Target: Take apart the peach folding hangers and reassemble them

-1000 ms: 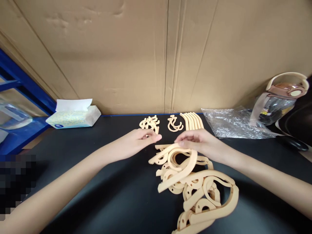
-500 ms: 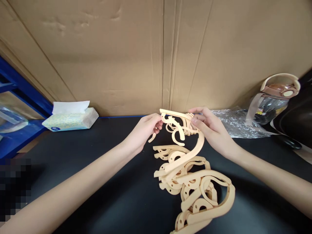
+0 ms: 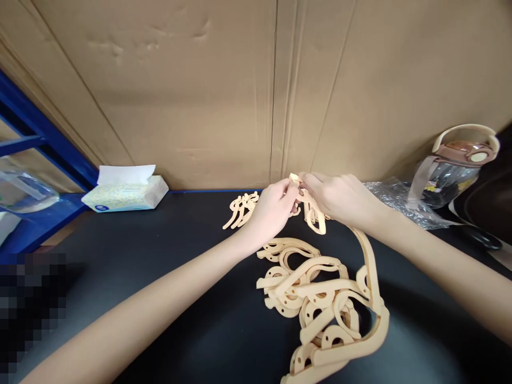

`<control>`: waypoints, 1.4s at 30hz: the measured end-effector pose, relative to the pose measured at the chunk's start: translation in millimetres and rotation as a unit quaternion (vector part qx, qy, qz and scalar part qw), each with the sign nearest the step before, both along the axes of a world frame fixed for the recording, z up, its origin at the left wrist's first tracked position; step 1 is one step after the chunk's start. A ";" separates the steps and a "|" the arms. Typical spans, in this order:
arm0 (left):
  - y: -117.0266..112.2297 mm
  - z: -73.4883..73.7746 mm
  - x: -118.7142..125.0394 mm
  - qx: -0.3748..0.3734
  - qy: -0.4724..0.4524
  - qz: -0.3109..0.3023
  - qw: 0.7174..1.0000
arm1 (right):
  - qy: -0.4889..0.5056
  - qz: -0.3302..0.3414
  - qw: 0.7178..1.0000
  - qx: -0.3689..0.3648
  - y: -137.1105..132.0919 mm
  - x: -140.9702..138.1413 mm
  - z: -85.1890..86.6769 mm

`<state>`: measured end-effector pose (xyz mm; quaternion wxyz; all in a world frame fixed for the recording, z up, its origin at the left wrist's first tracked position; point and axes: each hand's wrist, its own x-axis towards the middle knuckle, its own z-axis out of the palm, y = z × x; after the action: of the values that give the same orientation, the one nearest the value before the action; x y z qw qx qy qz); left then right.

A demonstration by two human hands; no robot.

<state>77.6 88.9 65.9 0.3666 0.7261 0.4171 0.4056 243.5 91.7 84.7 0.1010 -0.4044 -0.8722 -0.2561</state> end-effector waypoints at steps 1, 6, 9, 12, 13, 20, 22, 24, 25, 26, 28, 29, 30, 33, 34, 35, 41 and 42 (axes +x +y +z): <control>-2.1 -0.7 0.7 0.012 0.013 0.007 1.000 | 0.007 0.006 1.000 -0.009 1.3 2.9 -1.6; -7.1 -3.4 -3.3 0.067 0.097 0.034 0.992 | 0.098 0.045 0.985 -0.132 12.2 13.1 -8.1; -8.0 -5.6 -6.9 0.080 0.156 0.054 0.983 | 0.164 0.083 0.960 -0.210 16.8 9.6 -11.3; -14.1 -5.5 -9.8 0.097 0.214 0.078 0.969 | 0.238 0.103 0.935 -0.242 24.1 9.2 -13.9; -16.3 -4.9 -11.5 0.102 0.232 0.083 0.964 | 0.278 0.102 0.923 -0.246 28.3 12.3 -14.5; 21.8 -10.7 -51.8 0.079 0.289 0.159 0.941 | 0.567 0.043 0.705 -0.424 59.2 49.5 -18.2; 44.2 -19.1 -66.6 0.057 0.291 0.198 0.934 | 0.601 0.028 0.656 -0.455 59.0 47.3 -20.8; 59.7 -27.8 -76.6 0.037 0.285 0.218 0.933 | 0.636 0.018 0.622 -0.455 56.5 40.4 -24.8; 63.5 -31.2 -79.0 0.031 0.275 0.228 0.934 | 0.648 0.018 0.619 -0.444 55.3 36.6 -27.2; 64.4 -33.6 -79.7 0.028 0.262 0.237 0.935 | 0.664 0.017 0.611 -0.431 54.3 33.1 -29.7; 58.2 -34.5 -75.9 0.025 0.225 0.236 0.945 | 0.704 0.014 0.591 -0.394 53.2 27.8 -34.2; 51.9 -33.2 -71.9 0.021 0.206 0.221 0.953 | 0.721 0.013 0.581 -0.377 52.5 25.8 -35.9; 44.2 -30.9 -67.0 0.013 0.189 0.192 0.963 | 0.740 0.014 0.570 -0.356 51.6 23.9 -37.0; 18.5 -22.1 -50.9 -0.099 0.115 0.023 0.988 | 0.795 0.031 0.539 -0.278 45.7 17.6 -36.2; 11.0 -19.7 -46.2 -0.211 0.024 -0.081 0.974 | 0.806 0.040 0.532 -0.256 43.0 15.3 -34.9; 4.9 -18.0 -42.4 -0.305 -0.053 -0.128 0.942 | 0.812 0.048 0.530 -0.239 40.2 13.3 -33.4; -1.4 -15.0 -37.2 -0.363 -0.288 -0.026 0.886 | 0.712 0.092 0.625 -0.307 29.0 11.1 -29.5; 0.2 -14.4 -37.9 -0.350 -0.305 -0.015 0.886 | 0.679 0.106 0.645 -0.333 27.7 11.0 -30.4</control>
<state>39.7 89.1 51.5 0.7120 0.3974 0.3881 0.4295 254.5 119.3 54.3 0.5500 -0.3763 -0.6221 0.4109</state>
